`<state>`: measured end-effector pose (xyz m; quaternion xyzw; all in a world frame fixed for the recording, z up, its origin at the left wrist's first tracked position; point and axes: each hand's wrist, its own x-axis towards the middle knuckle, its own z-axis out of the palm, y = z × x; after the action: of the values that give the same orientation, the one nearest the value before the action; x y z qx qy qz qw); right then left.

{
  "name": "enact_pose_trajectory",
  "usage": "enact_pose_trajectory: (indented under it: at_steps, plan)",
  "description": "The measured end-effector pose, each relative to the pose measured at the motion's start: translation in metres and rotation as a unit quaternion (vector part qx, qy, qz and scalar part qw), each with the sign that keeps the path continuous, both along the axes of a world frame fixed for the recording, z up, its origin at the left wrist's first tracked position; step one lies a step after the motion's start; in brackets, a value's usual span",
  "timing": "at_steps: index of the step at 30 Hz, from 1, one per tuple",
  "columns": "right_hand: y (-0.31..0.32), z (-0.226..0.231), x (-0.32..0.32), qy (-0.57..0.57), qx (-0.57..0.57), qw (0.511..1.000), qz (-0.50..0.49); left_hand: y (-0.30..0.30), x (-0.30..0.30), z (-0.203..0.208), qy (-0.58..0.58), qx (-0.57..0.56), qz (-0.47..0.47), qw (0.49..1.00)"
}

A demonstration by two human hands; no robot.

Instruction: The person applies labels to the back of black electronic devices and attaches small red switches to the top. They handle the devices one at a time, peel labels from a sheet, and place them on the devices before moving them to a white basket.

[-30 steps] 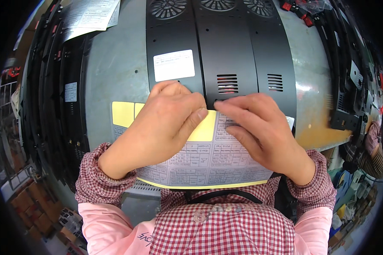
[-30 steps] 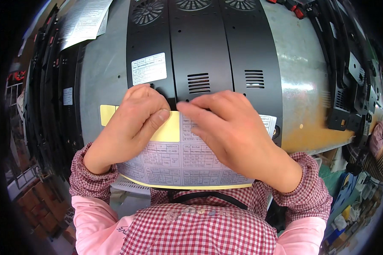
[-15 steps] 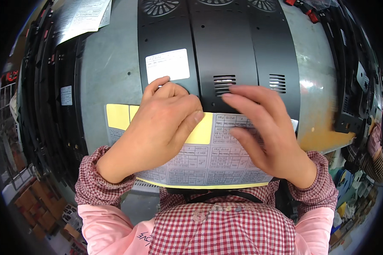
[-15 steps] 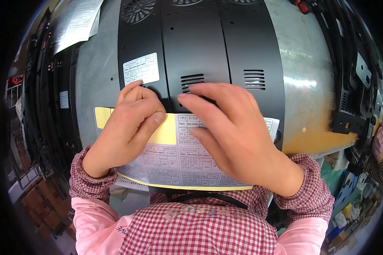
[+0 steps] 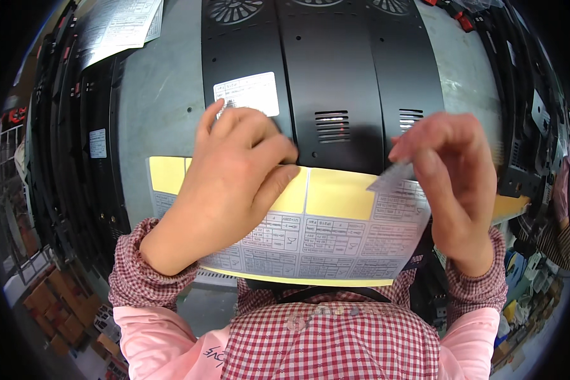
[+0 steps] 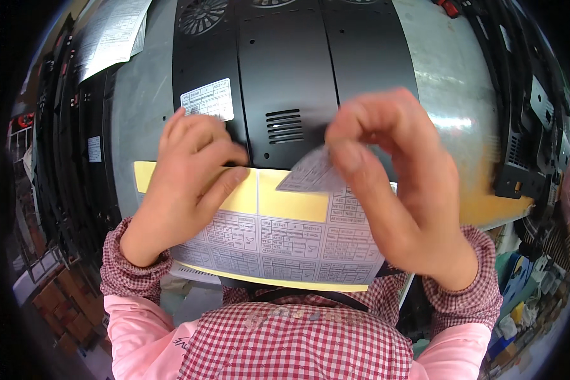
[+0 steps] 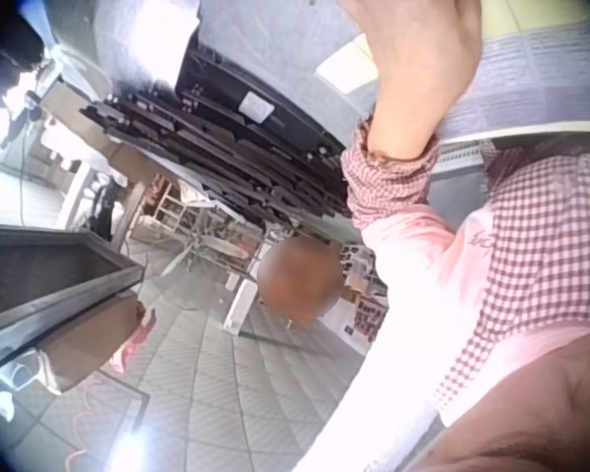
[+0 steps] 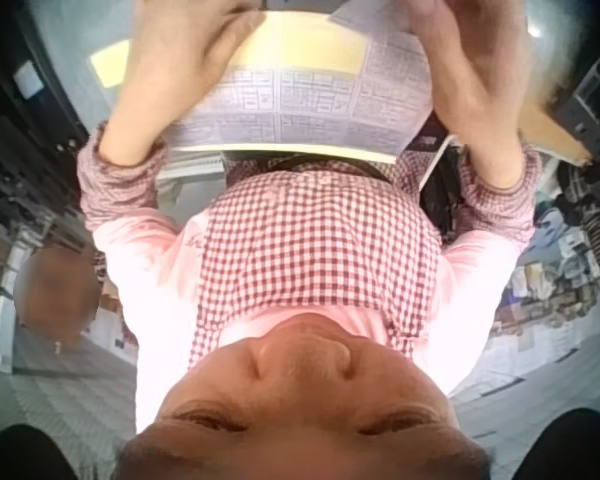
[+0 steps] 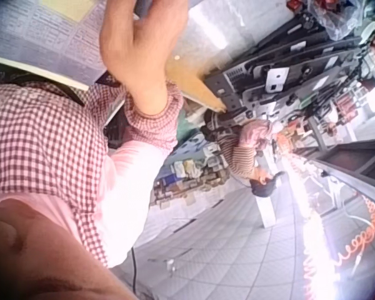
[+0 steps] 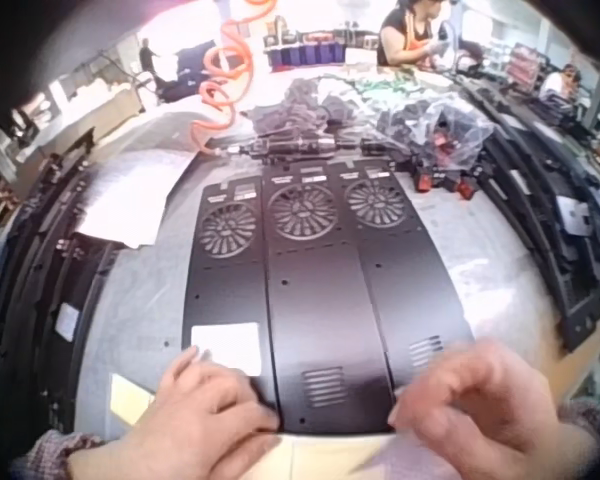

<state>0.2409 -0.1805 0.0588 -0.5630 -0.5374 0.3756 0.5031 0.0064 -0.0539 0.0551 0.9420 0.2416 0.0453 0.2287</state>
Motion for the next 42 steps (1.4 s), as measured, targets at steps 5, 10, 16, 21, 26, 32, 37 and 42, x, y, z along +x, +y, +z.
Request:
enact_pose_trajectory:
  at_steps: [5, 10, 16, 21, 26, 32, 37, 42]
  plan:
    - [0.033, -0.003, 0.003, -0.095, 0.029, 0.994, 0.055, 0.013, 0.025, 0.009, -0.181, -0.15, 0.019, 0.972]
    - [0.056, -0.008, 0.004, -0.199, 0.081, 0.973, 0.084, 0.019, 0.036, -0.012, -0.219, -0.199, 0.078, 0.952]
    - [0.066, -0.024, 0.007, -0.002, -0.05, 0.999, 0.009, 0.03, 0.037, -0.033, -0.226, -0.153, 0.163, 0.948]
    - [0.072, -0.042, 0.008, -0.056, -0.053, 0.996, -0.039, 0.034, 0.039, -0.042, -0.187, -0.053, 0.163, 0.967]
    - [0.073, -0.054, 0.008, -0.121, -0.004, 0.991, -0.06, 0.035, 0.041, -0.048, -0.188, -0.022, 0.175, 0.966]
    - [0.079, -0.032, -0.003, -0.021, -0.074, 0.994, -0.083, 0.031, 0.04, -0.048, -0.172, -0.004, 0.184, 0.968]
    - [0.078, -0.034, -0.008, -0.13, -0.055, 0.985, -0.1, 0.029, 0.041, -0.048, -0.16, 0.003, 0.189, 0.969]
    - [0.079, -0.034, -0.004, -0.097, -0.077, 0.988, -0.093, 0.03, 0.041, -0.047, -0.163, 0.001, 0.188, 0.969]
